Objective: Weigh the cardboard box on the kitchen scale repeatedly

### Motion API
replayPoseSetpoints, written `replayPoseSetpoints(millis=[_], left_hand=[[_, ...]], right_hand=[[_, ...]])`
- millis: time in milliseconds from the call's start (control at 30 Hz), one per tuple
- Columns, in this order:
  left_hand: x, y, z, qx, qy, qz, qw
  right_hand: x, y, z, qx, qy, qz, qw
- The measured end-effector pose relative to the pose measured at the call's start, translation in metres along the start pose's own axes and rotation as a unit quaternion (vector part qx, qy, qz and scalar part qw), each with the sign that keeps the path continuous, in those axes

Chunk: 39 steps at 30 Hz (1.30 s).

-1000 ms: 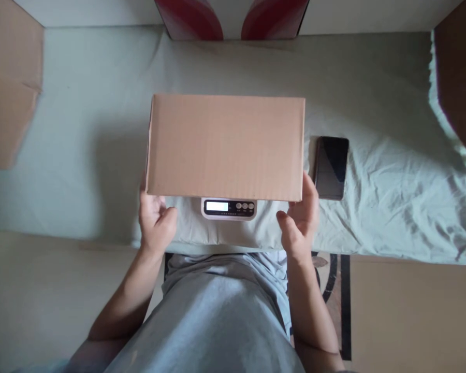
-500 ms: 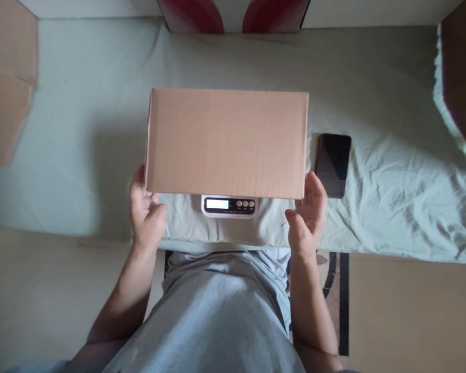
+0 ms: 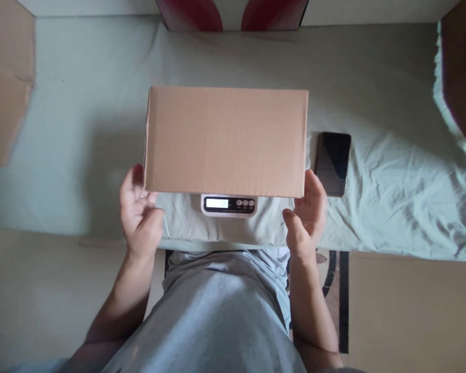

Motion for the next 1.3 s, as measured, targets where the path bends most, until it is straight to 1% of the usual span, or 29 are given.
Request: replayPoseSetpoints(millis=[167, 267, 367, 467, 533, 633, 700, 767, 867, 967, 1167, 1300], left_hand=[[-0.02, 0.016, 0.001, 0.007, 0.019, 0.039, 0.999], [-0.028, 0.024, -0.004, 0.021, 0.032, 0.052, 0.998], [-0.035, 0.03, -0.021, 0.03, 0.065, 0.063, 0.995], [-0.033, 0.041, -0.05, 0.033, 0.092, 0.059, 0.993], [-0.024, 0.052, -0.071, 0.039, 0.096, 0.049, 0.993], [0.0, 0.07, -0.1, 0.045, 0.095, 0.035, 0.994], [0.019, 0.079, -0.113, 0.044, 0.096, 0.025, 0.994], [0.038, 0.085, -0.121, 0.044, 0.093, 0.016, 0.995], [0.062, 0.088, -0.124, 0.053, 0.087, 0.011, 0.995], [0.078, 0.09, -0.122, 0.064, 0.087, 0.001, 0.994], [0.095, 0.088, -0.117, 0.071, 0.096, -0.028, 0.992], [0.107, 0.082, -0.11, 0.058, 0.08, -0.063, 0.993]], right_hand=[[0.007, 0.015, 0.002, 0.029, -0.018, -0.018, 0.999], [0.013, 0.021, -0.006, 0.03, -0.042, -0.031, 0.998], [0.02, 0.029, -0.026, 0.052, -0.086, -0.077, 0.992], [0.023, 0.043, -0.055, 0.073, -0.118, -0.098, 0.985], [0.019, 0.055, -0.076, 0.071, -0.126, -0.098, 0.985], [0.004, 0.07, -0.102, 0.071, -0.115, -0.076, 0.988], [-0.009, 0.078, -0.113, 0.076, -0.104, -0.041, 0.991], [-0.021, 0.082, -0.118, 0.084, -0.096, -0.008, 0.992], [-0.035, 0.084, -0.117, 0.094, -0.091, -0.001, 0.991], [-0.045, 0.083, -0.114, 0.103, -0.078, -0.029, 0.991], [-0.063, 0.073, -0.113, 0.109, -0.049, -0.015, 0.993], [-0.075, 0.064, -0.113, 0.101, -0.024, 0.013, 0.994]])
Point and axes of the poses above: each hand's wrist, its own z-axis away from the middle knuckle, its own y-axis out of the palm, x = y × z, the point moved 2 cm from there along -z, towards the middle knuckle, and after that the axes turned 11 degrees about -x, right-handed, at the moved point
